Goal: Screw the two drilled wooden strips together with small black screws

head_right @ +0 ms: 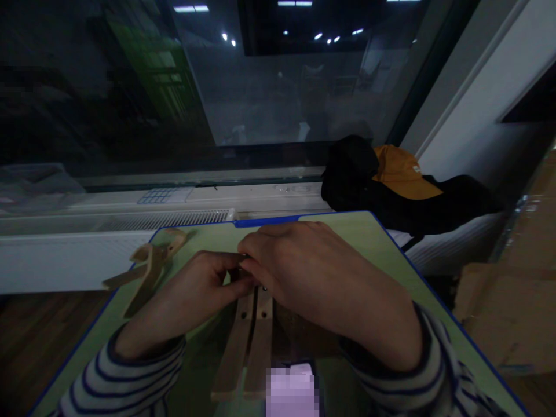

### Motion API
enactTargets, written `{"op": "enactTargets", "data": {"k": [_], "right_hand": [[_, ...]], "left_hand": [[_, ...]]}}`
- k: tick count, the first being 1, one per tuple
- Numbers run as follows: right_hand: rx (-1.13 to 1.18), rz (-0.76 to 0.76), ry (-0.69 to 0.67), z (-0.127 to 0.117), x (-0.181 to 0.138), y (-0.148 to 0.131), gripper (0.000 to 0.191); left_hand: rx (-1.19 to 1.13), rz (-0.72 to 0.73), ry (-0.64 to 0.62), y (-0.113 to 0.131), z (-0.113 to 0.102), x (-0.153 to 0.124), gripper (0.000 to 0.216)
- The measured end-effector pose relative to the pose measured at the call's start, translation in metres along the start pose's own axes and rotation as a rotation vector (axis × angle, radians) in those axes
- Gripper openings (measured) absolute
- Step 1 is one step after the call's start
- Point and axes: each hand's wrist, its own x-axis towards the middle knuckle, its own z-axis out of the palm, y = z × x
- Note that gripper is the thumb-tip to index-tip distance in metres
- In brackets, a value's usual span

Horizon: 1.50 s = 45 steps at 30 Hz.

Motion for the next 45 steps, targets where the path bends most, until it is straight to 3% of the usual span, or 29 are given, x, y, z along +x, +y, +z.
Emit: {"op": "enactTargets", "data": {"k": [9,17,29,36,45], "right_hand": [[-0.02,-0.016,0.014,0.0026,0.0015,0.0012,0.019],[-0.015,-0.015,0.011,0.0029,0.0007,0.0007,0.018],[0.016,-0.043,-0.011,-0.0004,-0.0021,0.0007,0.018],[0.001,-0.037,0.004,0.0004,-0.0013,0.0031,0.02],[-0.021,-0.001,0.01,-0.0001,-0.003,0.0016,0.017]], "left_hand": [[0.022,0.012,-0.028,-0.0022,0.0007,-0.0002,0.023],[-0.043,-0.003,0.035,-0.0024,0.0009,-0.0007,0.013],[0.016,-0.01,0.041,-0.0033,0.0025,0.0011,0.021],[-0.019,-0.025,0.089,-0.0007,0.0017,0.0013,0.013],[-0.047,0.009,0.053,-0.001,0.0007,0.0005,0.013]]}}
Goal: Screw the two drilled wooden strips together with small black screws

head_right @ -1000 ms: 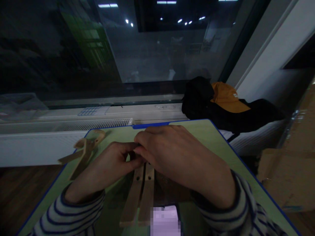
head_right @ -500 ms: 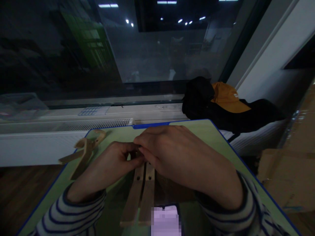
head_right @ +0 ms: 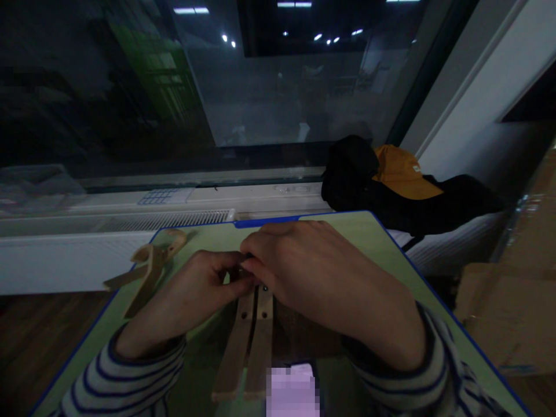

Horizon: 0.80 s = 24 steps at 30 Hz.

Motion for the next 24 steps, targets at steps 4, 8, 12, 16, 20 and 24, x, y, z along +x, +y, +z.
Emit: {"op": "enactTargets", "data": {"k": [4,8,12,16,20,24], "right_hand": [[-0.006,0.009,-0.002,-0.0003,0.0002,0.0002,0.016],[-0.005,0.018,-0.009,-0.0005,0.0006,0.0006,0.016],[-0.001,0.023,-0.006,-0.0012,0.0001,0.0009,0.015],[0.013,-0.002,0.022,-0.0009,0.0012,0.0004,0.017],[0.053,-0.038,0.019,-0.0022,0.0019,-0.0021,0.02],[0.082,-0.042,-0.023,-0.0048,0.0013,-0.0026,0.019]], "left_hand": [[0.018,0.004,-0.033,-0.0005,-0.0001,-0.0008,0.017],[0.016,0.001,-0.048,-0.001,0.0004,-0.0007,0.018],[-0.015,-0.019,-0.033,-0.0008,0.0006,0.0003,0.015],[-0.046,-0.031,-0.017,-0.0004,0.0007,0.0,0.014],[0.004,-0.03,-0.007,-0.001,0.0008,-0.0002,0.017],[0.045,-0.016,-0.001,-0.0015,0.0012,0.0008,0.018]]}}
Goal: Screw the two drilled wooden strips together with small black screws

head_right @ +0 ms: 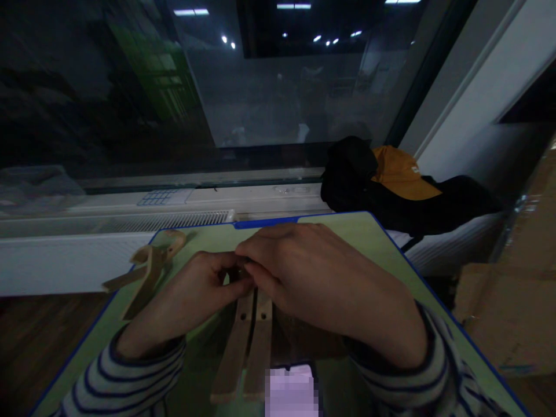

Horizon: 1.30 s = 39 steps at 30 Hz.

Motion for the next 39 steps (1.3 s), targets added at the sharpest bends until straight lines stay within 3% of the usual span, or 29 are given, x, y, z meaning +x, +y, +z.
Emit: {"op": "enactTargets", "data": {"k": [28,39], "right_hand": [[-0.077,0.049,0.045,0.0066,0.0027,0.0064,0.016],[0.049,-0.018,0.001,0.0,0.0003,0.0005,0.02]], "left_hand": [[-0.048,0.004,-0.045,-0.0001,0.0013,-0.0005,0.017],[0.012,0.011,-0.02,-0.0009,-0.0002,0.0002,0.019]]}}
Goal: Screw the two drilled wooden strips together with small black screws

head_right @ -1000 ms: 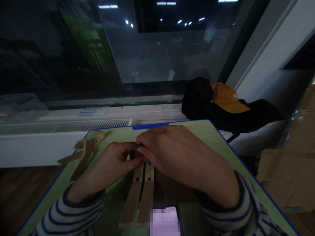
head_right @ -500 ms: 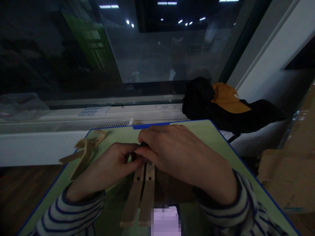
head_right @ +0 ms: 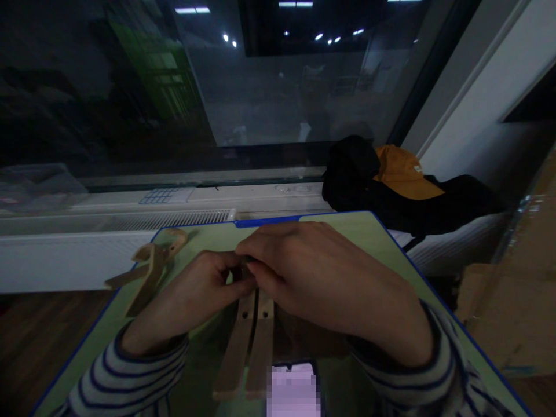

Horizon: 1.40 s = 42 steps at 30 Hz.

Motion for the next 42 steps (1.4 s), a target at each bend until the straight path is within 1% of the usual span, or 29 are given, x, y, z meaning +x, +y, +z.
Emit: {"op": "enactTargets", "data": {"k": [4,8,14,19,27,33,36,39,42], "right_hand": [[-0.008,0.014,-0.028,0.0017,0.0,0.0,0.018],[-0.024,0.018,-0.018,0.0028,0.0002,0.0018,0.019],[-0.075,0.049,0.017,0.003,0.0012,0.0043,0.013],[-0.09,0.051,0.028,0.0029,0.0011,0.0052,0.015],[-0.122,0.053,0.027,0.0039,0.0001,0.0052,0.015],[-0.086,0.031,0.035,0.0021,0.0,0.001,0.021],[-0.045,0.011,0.009,0.0014,-0.0007,-0.0008,0.022],[-0.023,0.009,-0.026,0.002,-0.0012,-0.0003,0.02],[-0.028,0.014,-0.027,0.0026,-0.0013,0.0017,0.019]], "left_hand": [[-0.012,-0.012,0.016,0.0007,-0.0002,-0.0007,0.017],[-0.031,-0.018,0.031,0.0015,-0.0002,-0.0013,0.017],[-0.035,0.012,-0.007,0.0037,-0.0006,-0.0015,0.016],[-0.051,0.023,-0.049,0.0016,0.0004,-0.0024,0.02],[-0.058,0.02,-0.031,-0.0033,0.0017,-0.0012,0.014],[-0.045,0.022,-0.036,-0.0035,0.0017,-0.0019,0.016],[-0.056,0.031,-0.029,-0.0024,0.0012,-0.002,0.014],[-0.036,0.015,-0.013,-0.0019,0.0005,-0.0012,0.015],[-0.036,-0.001,0.006,-0.0017,0.0001,-0.0004,0.014]]}}
